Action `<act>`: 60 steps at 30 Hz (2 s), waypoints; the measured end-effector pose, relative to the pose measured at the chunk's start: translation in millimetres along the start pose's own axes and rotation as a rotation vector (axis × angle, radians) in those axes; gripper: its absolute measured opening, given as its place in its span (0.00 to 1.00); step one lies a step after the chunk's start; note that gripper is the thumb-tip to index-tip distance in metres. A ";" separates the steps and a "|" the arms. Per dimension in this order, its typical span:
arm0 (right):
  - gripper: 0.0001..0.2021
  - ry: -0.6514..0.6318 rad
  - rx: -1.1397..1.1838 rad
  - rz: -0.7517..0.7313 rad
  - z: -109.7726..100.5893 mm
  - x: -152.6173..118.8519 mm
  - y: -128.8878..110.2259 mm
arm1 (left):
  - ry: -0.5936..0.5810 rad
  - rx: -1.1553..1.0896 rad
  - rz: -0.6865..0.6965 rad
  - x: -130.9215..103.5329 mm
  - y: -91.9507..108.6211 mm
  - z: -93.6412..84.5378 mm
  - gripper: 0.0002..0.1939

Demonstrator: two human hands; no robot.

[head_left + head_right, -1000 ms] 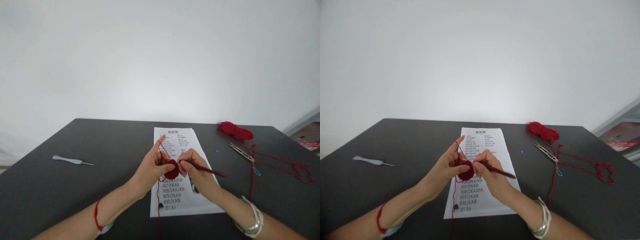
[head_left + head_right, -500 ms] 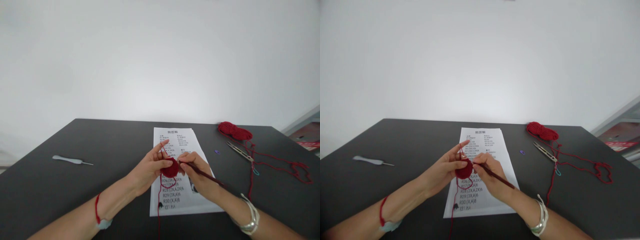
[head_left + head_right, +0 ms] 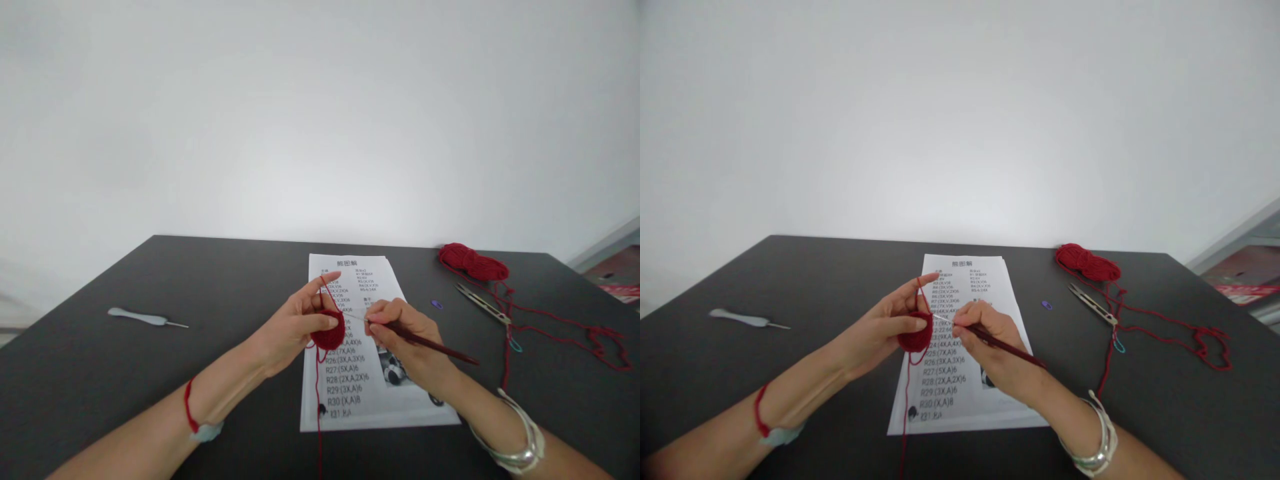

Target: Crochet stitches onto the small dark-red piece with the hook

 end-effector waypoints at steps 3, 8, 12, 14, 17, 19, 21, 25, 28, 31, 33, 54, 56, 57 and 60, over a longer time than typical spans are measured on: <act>0.04 -0.023 -0.096 -0.014 -1.8 0.1 -7.9 | -0.035 0.021 -0.015 -0.2 1.3 -1.7 0.34; 0.03 -0.080 -0.022 0.062 -8.1 1.6 -9.2 | -0.091 0.029 -0.066 0.1 3.2 -4.3 0.33; 0.03 -0.130 0.124 0.124 -12.2 5.2 -4.9 | -0.135 -0.004 -0.092 1.2 4.7 -6.0 0.29; 0.05 -0.153 0.225 0.179 -11.8 8.4 -4.4 | -0.161 -0.030 -0.102 1.2 5.0 -5.1 0.27; 0.07 -0.160 0.420 0.328 -6.2 12.5 -4.0 | -0.144 0.004 -0.086 0.1 3.7 -0.2 0.27; 0.08 -0.145 0.550 0.441 0.9 13.6 -2.4 | -0.067 0.083 -0.007 -1.1 2.1 4.5 0.27; 0.07 -0.106 0.654 0.505 8.7 13.4 0.4 | 0.031 0.158 0.091 -2.7 -0.3 9.3 0.27; 0.07 -0.002 0.721 0.487 18.6 12.1 6.9 | 0.126 0.205 0.142 -4.3 -6.1 15.5 0.25; 0.07 0.011 0.703 0.460 18.8 11.7 9.7 | 0.157 0.206 0.143 -3.7 -7.1 14.7 0.25; 0.06 0.001 0.669 0.434 16.1 11.8 9.0 | 0.175 0.196 0.143 -3.5 -6.4 12.5 0.24; 0.06 -0.005 0.651 0.419 14.9 11.9 7.0 | 0.171 0.187 0.150 -3.7 -6.1 11.7 0.23; 0.06 0.018 0.078 0.116 3.4 3.8 6.3 | 0.190 0.239 0.148 -2.2 -3.5 12.9 0.25; 0.05 0.031 -0.011 0.082 5.8 1.4 3.5 | 0.201 0.246 0.147 -2.2 -3.4 13.2 0.25; 0.05 0.040 -0.066 0.066 7.1 0.1 2.5 | 0.205 0.249 0.147 -2.3 -3.4 13.3 0.25; 0.06 0.070 -0.255 -0.015 10.9 -3.7 0.8 | 0.219 0.255 0.141 -2.9 -4.0 13.0 0.25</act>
Point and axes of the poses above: each hand's wrist, its own x-axis towards the middle knuckle, its own z-axis out of the palm, y = z × x, the point moved 2 cm from there along x, towards the middle knuckle, and after that the axes turned 5 degrees about z, right-handed, at the moved point
